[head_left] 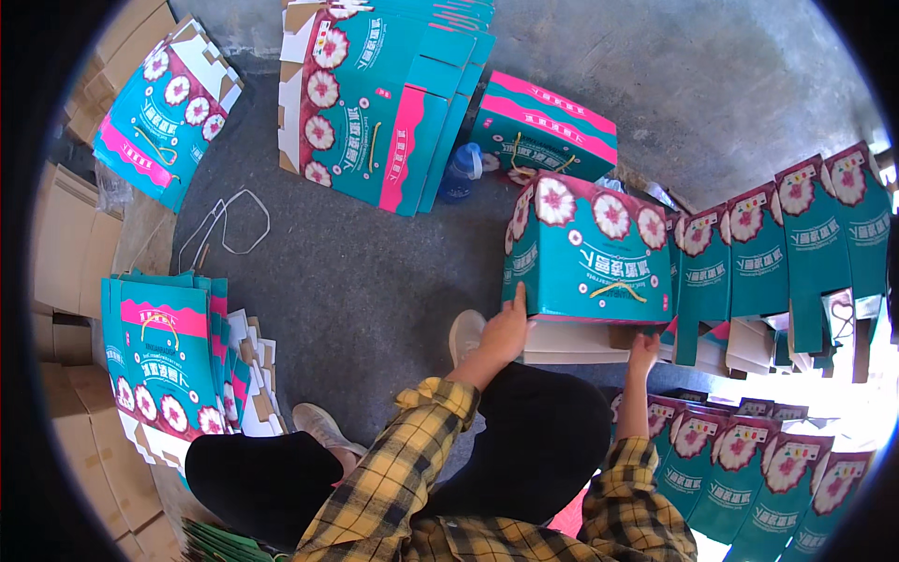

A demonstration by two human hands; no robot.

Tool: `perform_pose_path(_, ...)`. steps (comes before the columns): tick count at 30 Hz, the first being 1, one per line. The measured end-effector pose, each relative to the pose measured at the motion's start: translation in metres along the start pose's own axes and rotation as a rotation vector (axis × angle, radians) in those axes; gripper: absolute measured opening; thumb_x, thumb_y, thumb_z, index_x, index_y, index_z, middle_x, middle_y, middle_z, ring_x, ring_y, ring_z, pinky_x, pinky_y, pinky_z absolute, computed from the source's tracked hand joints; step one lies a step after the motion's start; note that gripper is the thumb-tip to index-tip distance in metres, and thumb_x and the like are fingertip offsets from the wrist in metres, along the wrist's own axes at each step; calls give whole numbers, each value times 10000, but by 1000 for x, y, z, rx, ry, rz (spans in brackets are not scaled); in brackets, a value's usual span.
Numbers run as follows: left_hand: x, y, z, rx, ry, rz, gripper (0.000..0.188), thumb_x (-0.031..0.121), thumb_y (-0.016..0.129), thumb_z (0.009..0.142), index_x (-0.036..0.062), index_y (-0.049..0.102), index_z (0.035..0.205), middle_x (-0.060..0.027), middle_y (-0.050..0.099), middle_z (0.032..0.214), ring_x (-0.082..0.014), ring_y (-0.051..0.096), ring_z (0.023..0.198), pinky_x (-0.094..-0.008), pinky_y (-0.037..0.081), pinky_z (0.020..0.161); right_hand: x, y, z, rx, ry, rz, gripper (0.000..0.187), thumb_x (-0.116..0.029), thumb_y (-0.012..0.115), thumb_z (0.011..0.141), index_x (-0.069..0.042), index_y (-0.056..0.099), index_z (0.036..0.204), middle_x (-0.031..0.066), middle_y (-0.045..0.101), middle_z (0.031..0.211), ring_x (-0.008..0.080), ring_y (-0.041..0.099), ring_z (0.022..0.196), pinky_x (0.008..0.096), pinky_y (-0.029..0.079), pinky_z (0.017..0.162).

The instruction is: The recorder is folding and assembling cardboard gift boxes from flat sheets.

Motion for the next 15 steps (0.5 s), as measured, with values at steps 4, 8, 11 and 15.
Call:
perform_pose_path(4, -8, 4, -3, -76, 19, -1, 838, 262, 610, 866, 14, 91, 1476, -316, 481, 1249, -448, 567, 1049, -493, 476, 876, -154, 4, -105, 162, -745, -273, 475, -52, 589, 852, 37, 461, 1301, 229, 504, 1286, 361, 477, 1194, 443, 370, 1003)
perform_pose_path(8, -17, -4, -22, 26, 53, 14, 846, 259, 628, 850, 12, 110, 1470, -299, 468, 1282, -445, 553, 1079, -483, 470, 897, -275, 35, -154, -278, -959, -234, 504, -153, 644, 835, 4, 494, 1290, 241, 436, 1361, 404, 404, 1265, 483, 332, 1038)
perform_pose_path(11, -22, -17, -41, 26, 103, 51, 794, 257, 624, 852, 8, 169, 1453, -277, 474, 1287, -434, 547, 1094, -475, 469, 903, -306, 78, -164, -401, -1039, -330, 574, -201, 667, 801, -48, 482, 1322, 234, 397, 1397, 415, 369, 1291, 513, 317, 1044)
perform_pose_path(15, -24, -77, -105, -187, 33, 149, 653, 248, 612, 866, -5, 314, 1389, -248, 496, 1267, -413, 540, 1106, -467, 467, 894, -277, 126, -164, -392, -1129, -575, 674, -154, 657, 723, -142, 458, 1367, 225, 351, 1435, 420, 336, 1310, 545, 303, 1043)
Point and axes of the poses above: each hand's wrist, its own z-axis towards the middle knuckle, its own y-axis out of the palm, x = y × z, the point moved 2 cm from there along z, towards the middle knuckle
